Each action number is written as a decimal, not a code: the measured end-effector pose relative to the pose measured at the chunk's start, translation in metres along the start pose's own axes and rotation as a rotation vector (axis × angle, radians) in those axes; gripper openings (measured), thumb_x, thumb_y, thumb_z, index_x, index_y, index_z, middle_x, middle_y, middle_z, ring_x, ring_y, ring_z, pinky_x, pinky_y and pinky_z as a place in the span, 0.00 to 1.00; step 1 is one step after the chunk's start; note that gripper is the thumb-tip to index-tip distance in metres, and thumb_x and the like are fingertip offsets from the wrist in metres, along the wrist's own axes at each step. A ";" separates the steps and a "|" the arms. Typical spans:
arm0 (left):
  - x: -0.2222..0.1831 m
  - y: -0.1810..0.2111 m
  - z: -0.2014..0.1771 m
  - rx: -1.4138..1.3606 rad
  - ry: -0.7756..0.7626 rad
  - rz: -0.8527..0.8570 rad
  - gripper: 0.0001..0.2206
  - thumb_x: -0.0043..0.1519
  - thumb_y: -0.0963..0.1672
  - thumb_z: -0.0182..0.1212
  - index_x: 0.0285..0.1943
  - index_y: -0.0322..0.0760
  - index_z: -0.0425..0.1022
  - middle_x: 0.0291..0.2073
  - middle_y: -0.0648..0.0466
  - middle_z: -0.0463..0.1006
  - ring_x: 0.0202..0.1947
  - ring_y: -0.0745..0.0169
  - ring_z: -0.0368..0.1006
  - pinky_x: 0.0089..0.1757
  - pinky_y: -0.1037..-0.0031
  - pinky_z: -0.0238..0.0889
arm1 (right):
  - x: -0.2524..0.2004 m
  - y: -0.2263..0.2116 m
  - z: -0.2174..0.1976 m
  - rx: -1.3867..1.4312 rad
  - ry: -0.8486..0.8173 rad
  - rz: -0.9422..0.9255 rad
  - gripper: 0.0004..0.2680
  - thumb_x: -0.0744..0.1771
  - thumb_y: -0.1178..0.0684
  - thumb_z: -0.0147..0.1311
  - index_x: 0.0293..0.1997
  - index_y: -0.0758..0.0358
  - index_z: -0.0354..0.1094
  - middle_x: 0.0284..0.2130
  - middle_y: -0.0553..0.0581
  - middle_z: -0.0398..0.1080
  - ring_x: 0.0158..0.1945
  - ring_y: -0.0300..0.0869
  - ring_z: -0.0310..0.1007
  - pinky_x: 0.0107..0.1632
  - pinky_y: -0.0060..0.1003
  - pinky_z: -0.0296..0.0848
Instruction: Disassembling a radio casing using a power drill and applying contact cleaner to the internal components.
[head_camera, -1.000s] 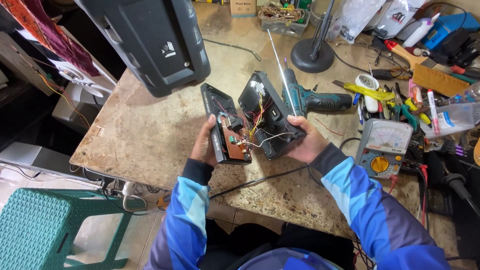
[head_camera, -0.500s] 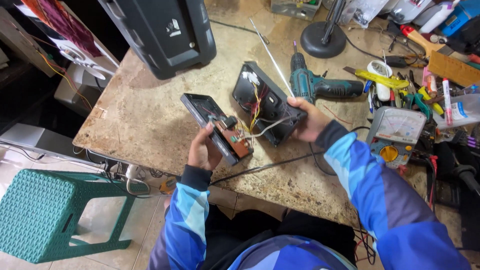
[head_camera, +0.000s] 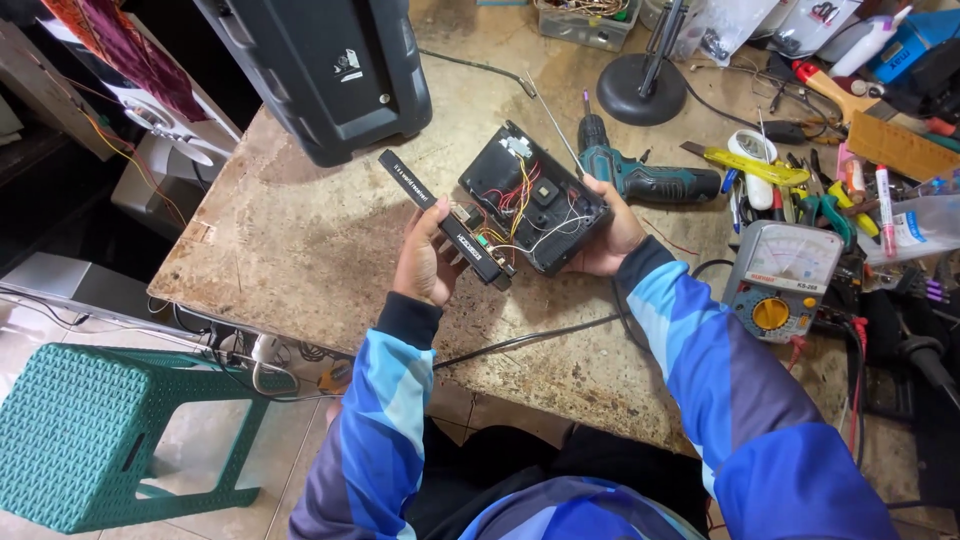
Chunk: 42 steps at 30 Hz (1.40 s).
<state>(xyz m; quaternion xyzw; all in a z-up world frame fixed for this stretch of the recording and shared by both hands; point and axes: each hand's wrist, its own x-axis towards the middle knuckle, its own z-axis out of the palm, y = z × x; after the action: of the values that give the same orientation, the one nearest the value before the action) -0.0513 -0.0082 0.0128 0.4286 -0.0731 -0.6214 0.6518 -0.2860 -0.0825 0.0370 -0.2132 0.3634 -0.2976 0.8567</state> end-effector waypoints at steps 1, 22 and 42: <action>0.004 -0.001 -0.002 0.002 -0.001 0.001 0.38 0.56 0.49 0.74 0.73 0.50 0.53 0.49 0.47 0.70 0.51 0.45 0.73 0.49 0.58 0.64 | 0.002 0.000 -0.002 0.001 -0.001 -0.002 0.23 0.61 0.30 0.55 0.46 0.59 0.69 0.38 0.64 0.74 0.44 0.59 0.78 0.48 0.66 0.76; 0.000 -0.006 -0.003 0.053 0.042 -0.013 0.35 0.55 0.50 0.74 0.69 0.51 0.57 0.48 0.43 0.76 0.51 0.43 0.76 0.49 0.58 0.63 | 0.039 -0.015 -0.071 -0.184 -0.019 -0.007 0.15 0.64 0.39 0.57 0.45 0.60 0.73 0.33 0.59 0.77 0.38 0.51 0.79 0.45 0.53 0.77; -0.050 -0.010 0.002 -0.082 -0.159 0.146 0.26 0.61 0.46 0.65 0.66 0.42 0.59 0.45 0.46 0.72 0.45 0.48 0.75 0.43 0.59 0.76 | 0.007 0.005 -0.038 0.017 -0.846 -0.108 0.13 0.65 0.43 0.46 0.23 0.59 0.69 0.12 0.57 0.71 0.15 0.42 0.71 0.25 0.30 0.69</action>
<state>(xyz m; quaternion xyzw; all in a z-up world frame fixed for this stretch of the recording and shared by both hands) -0.0712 0.0358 0.0297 0.3446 -0.1301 -0.6069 0.7042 -0.3090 -0.0899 0.0058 -0.3284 -0.0343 -0.2314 0.9151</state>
